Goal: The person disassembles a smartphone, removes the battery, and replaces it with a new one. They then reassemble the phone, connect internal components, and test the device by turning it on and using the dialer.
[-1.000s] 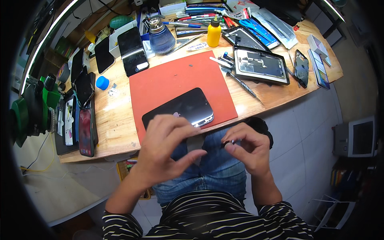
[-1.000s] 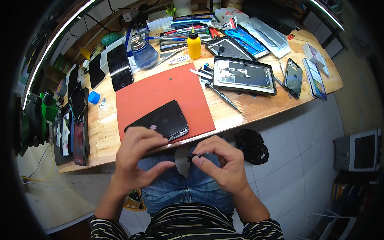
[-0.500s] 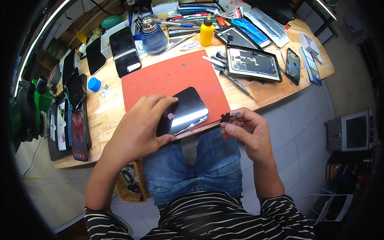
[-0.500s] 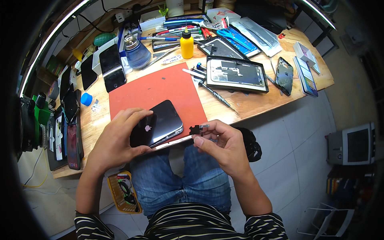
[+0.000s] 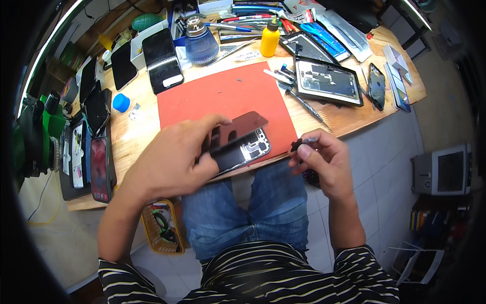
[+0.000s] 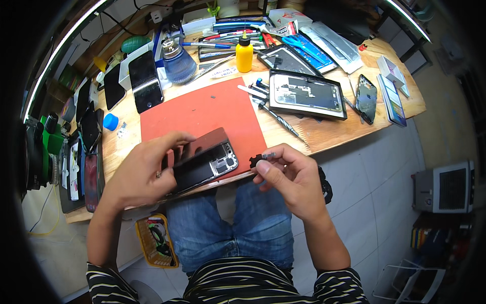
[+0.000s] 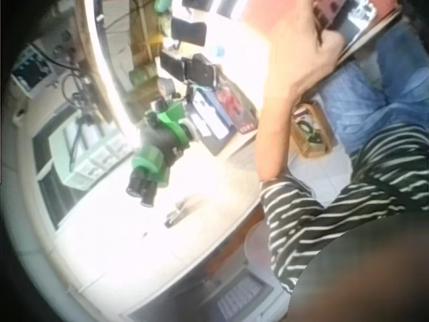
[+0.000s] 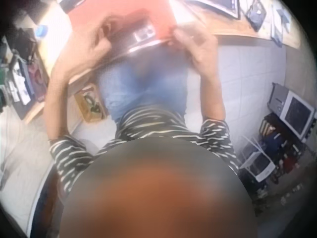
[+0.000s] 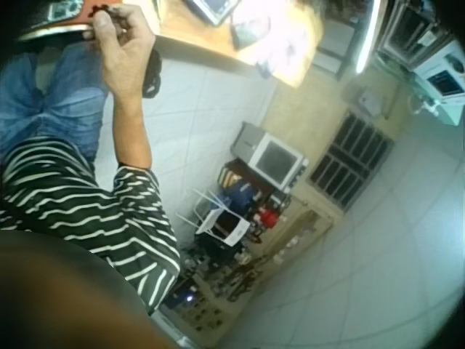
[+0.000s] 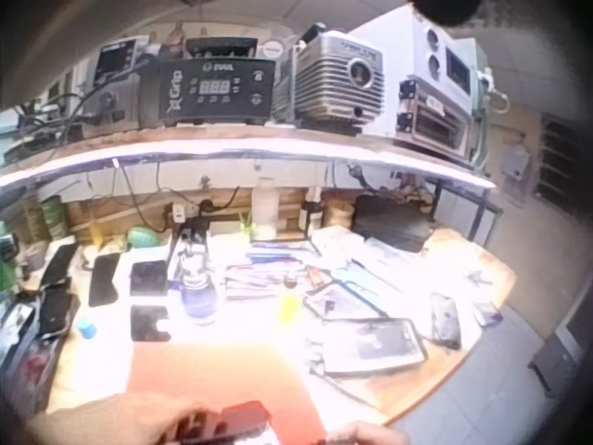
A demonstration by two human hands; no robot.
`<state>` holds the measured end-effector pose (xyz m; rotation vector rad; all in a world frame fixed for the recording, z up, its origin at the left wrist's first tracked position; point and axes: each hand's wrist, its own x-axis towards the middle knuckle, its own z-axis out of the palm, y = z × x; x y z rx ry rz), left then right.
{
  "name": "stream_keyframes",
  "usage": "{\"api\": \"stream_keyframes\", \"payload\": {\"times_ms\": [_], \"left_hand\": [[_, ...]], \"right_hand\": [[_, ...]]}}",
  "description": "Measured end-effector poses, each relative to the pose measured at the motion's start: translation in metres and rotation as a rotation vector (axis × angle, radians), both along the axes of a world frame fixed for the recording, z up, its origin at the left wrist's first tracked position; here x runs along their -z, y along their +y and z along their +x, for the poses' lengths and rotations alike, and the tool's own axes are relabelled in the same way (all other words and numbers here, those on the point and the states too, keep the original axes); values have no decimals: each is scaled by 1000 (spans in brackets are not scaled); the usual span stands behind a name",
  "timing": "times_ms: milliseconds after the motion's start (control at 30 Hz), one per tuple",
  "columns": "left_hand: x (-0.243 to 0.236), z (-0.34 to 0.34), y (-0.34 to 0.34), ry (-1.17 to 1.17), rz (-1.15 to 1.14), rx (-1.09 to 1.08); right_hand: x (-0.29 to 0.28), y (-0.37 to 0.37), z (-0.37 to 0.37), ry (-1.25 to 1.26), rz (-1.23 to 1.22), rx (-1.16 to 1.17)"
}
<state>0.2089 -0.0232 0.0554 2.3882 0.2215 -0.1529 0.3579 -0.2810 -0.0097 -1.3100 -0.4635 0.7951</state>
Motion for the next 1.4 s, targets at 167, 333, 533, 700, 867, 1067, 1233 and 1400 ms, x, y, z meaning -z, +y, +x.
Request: {"api": "stream_keyframes", "payload": {"times_ms": [167,333,533,700,867,1067,1233,1400], "left_hand": [[-1,17,30,-28,-143,25],[-9,30,48,184,-341,-44],[-9,40,45,-111,-160,12],[-3,49,35,-92,-102,-69],[14,55,24,-374,-16,-80],[22,53,22,-354,-24,-165],[23,54,18,-377,-60,-217],[22,51,17,-312,-224,-254]], "right_hand": [[-15,8,11,-208,-61,-4],[-33,28,31,-315,-45,-41],[-38,62,49,-442,-155,-175],[-34,86,45,-577,-192,-259],[-35,98,40,-578,-168,-349],[-35,98,39,-554,-226,-339],[-31,91,31,-503,-140,-252],[-23,88,33,-393,-80,-217]]}}
